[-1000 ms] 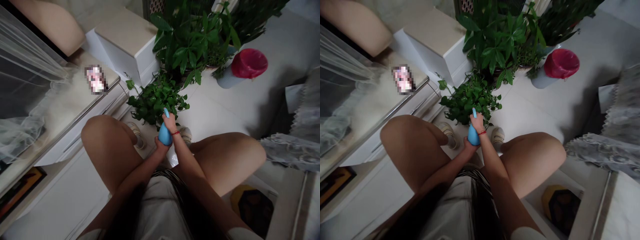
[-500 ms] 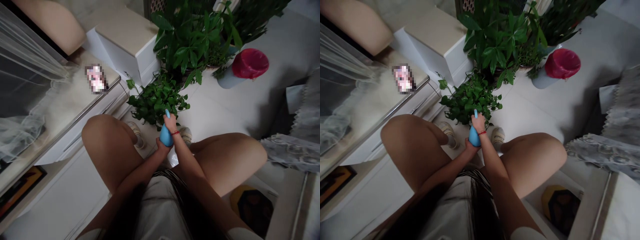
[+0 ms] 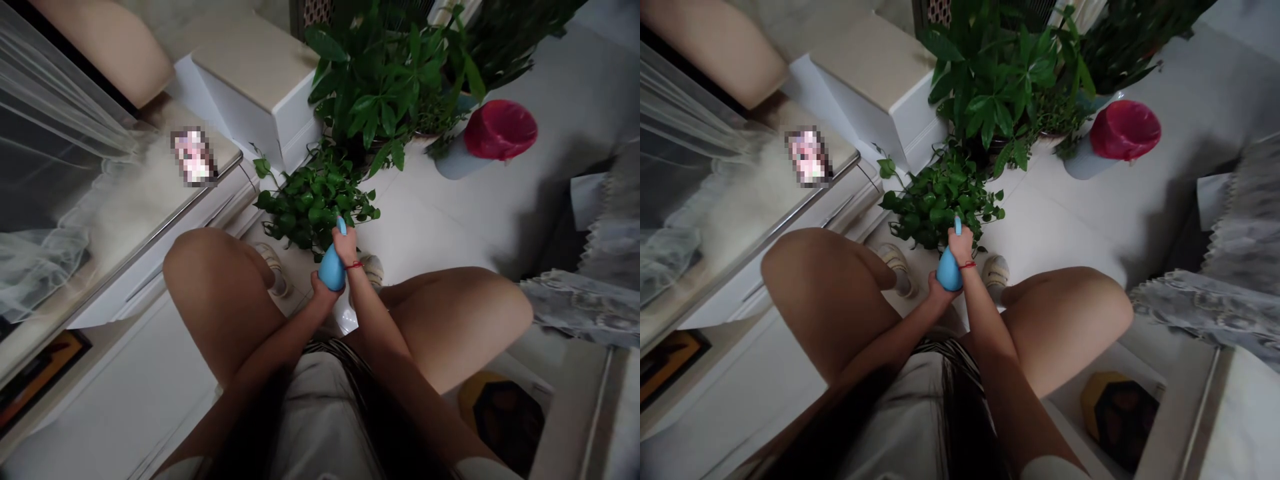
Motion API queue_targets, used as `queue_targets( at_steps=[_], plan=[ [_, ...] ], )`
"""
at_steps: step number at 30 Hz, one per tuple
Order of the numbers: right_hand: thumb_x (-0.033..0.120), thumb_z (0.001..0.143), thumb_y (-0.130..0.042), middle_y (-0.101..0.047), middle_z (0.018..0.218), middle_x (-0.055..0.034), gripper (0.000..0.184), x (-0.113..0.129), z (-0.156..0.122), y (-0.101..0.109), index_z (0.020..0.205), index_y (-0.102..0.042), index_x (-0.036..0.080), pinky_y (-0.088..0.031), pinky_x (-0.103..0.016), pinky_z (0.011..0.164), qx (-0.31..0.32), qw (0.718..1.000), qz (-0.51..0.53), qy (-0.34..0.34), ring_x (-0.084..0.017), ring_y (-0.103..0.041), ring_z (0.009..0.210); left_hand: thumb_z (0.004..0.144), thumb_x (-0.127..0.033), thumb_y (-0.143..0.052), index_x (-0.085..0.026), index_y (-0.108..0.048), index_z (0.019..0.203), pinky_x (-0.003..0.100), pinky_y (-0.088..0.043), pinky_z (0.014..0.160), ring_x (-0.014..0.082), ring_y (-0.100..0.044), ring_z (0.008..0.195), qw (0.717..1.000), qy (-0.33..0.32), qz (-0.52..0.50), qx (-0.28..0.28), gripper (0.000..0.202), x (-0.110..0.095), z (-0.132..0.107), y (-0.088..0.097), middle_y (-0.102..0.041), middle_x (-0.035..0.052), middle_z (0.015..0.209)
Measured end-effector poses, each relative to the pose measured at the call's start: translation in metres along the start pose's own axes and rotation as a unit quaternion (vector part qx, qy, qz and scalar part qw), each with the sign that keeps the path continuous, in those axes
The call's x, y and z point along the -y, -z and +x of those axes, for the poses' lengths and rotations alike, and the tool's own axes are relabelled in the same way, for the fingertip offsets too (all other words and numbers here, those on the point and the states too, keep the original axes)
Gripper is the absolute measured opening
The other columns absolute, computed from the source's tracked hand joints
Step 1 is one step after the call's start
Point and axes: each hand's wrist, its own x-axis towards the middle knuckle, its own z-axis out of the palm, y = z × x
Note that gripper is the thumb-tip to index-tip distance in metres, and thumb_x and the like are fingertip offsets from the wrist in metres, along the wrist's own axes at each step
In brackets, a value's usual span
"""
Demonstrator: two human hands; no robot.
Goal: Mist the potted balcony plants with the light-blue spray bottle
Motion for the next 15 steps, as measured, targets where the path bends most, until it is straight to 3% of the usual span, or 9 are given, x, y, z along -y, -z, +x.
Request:
queue_targets(
  at_steps=[5,10,15],
  plan=[
    [0.032,0.080,-0.049,-0.050,0.060,0.0019,0.017,0.001,0.000,0.003,0.066,-0.051,0.024,-0.044,-0.030,0.066,0.014,1.000,0.010,0.003,-0.017,-0.047,0.061,0.100,-0.053,-0.030,-0.023,-0.059,0.114,0.037,-0.051,0.079,0.0245,-0.062,0.089,1.000,-0.008,0.008,-0.014,0.044,-0.001,-0.009,-0.004,-0.066,0.0067,0.104],
    [0.033,0.078,-0.050,-0.050,0.059,0.0011,0.019,0.002,0.000,0.001,0.061,-0.047,0.025,-0.044,-0.030,0.067,0.010,1.000,0.002,0.008,-0.017,-0.046,0.061,0.101,-0.052,-0.028,-0.023,-0.058,0.121,0.036,-0.052,0.080,0.0245,-0.063,0.093,1.000,-0.009,0.009,-0.014,0.046,-0.002,-0.014,-0.006,-0.066,0.0070,0.109],
    [0.033,0.078,-0.049,-0.053,0.060,0.0009,0.016,0.002,0.003,0.001,0.064,-0.050,0.024,-0.045,-0.030,0.069,0.030,0.999,0.008,0.016,-0.017,-0.049,0.063,0.099,-0.052,-0.031,-0.023,-0.059,0.116,0.037,-0.051,0.086,0.0242,-0.062,0.095,1.000,-0.017,0.007,-0.007,0.043,-0.003,-0.014,-0.007,-0.065,0.0059,0.108]
  ],
)
